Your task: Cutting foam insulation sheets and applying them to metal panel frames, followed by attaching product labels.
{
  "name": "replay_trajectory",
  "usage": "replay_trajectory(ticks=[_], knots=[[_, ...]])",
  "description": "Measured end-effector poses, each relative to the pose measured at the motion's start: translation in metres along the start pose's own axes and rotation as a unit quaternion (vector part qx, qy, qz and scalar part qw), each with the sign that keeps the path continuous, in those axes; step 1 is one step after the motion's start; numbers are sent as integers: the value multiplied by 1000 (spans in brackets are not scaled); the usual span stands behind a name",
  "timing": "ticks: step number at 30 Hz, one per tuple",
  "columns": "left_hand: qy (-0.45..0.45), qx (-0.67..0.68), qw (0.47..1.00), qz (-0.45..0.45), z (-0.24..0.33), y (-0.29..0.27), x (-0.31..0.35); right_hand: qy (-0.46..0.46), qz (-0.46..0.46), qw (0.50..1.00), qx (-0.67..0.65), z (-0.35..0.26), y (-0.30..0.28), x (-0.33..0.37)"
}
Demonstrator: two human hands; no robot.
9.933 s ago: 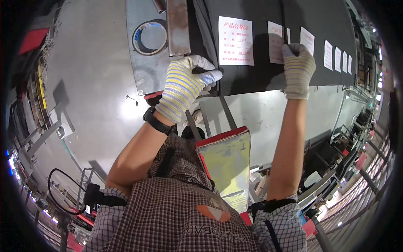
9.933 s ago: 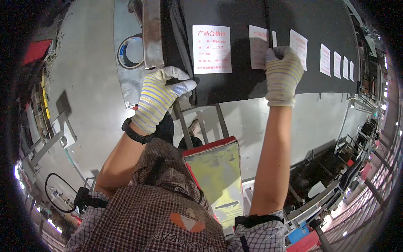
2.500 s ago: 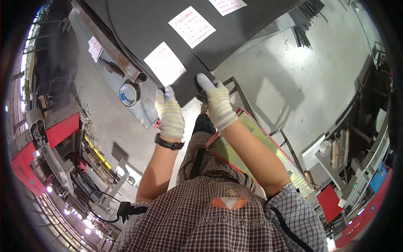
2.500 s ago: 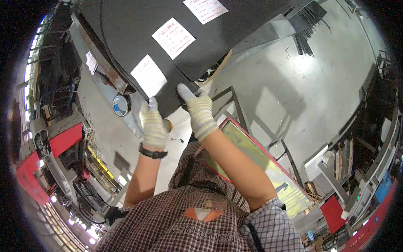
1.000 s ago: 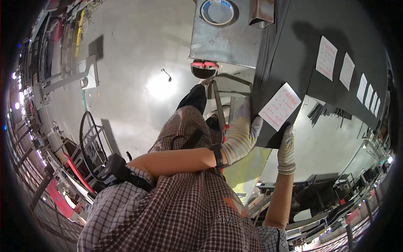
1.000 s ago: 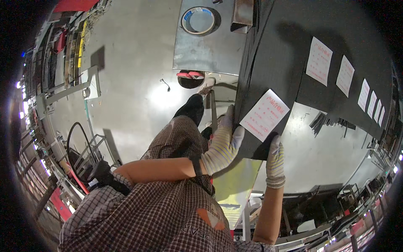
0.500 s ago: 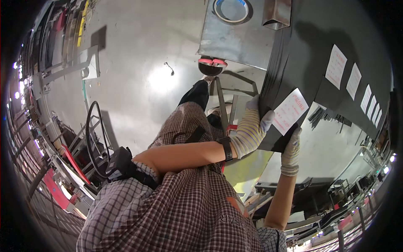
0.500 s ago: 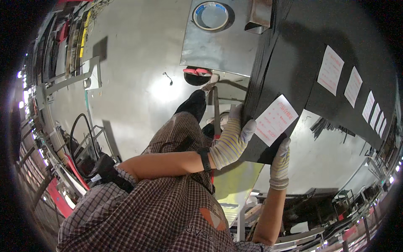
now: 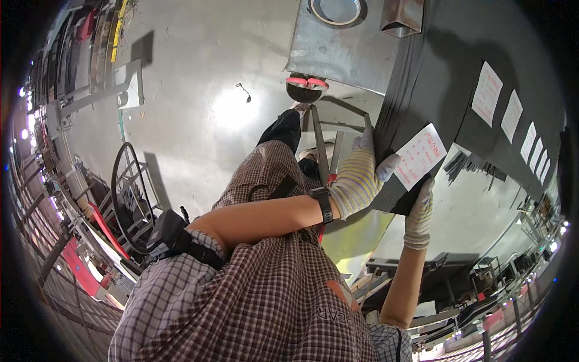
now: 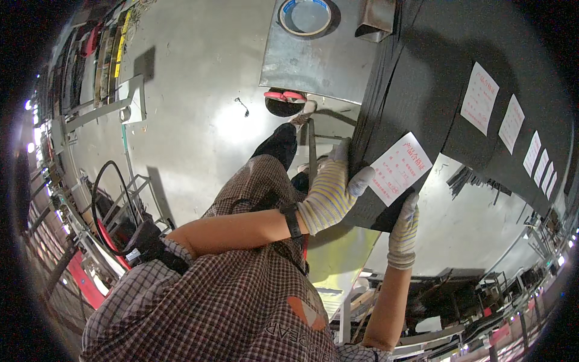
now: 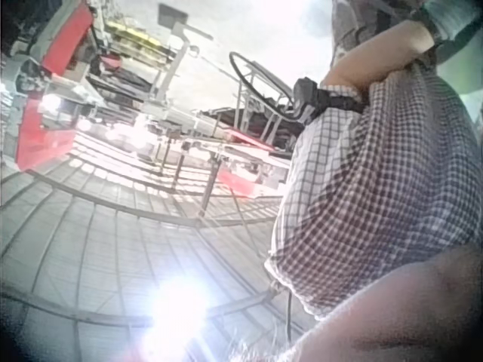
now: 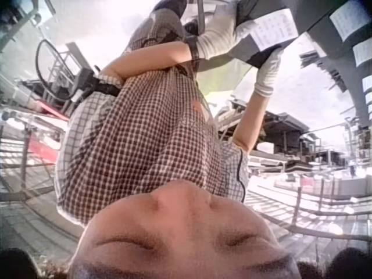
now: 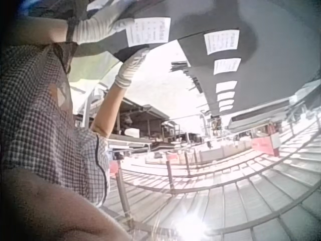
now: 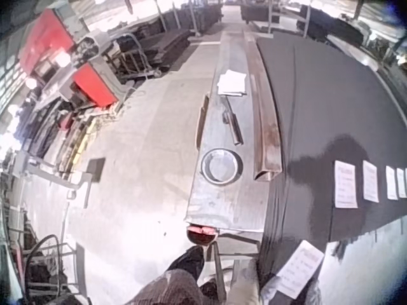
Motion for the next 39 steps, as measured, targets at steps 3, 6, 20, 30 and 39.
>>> replay_trajectory(ticks=[3,6,20,30,39], knots=[[-9,31,999,-12,-1,2,-2,-15,21,1000,-7,0,0,0],[-58,87,993,-60,7,-1,-5,-41,32,999,5,-1,-3,-3],[-63,258,964,-24,-11,21,1,-38,54,994,92,14,-16,-2],[-94,286,951,-70,-16,31,3,26,22,995,98,24,-23,-2],[-23,-26,992,-123,-5,-5,57,-8,39,993,114,-8,-16,18]])
Point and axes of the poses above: each hand's wrist, its own x-axis away from the middle knuckle, its own y-axis out of the palm, z = x × y, the point moved 9 cm from there along -x, towards the middle knuckle, and after that the axes turned 1 degree about z, right-handed, at the moved point
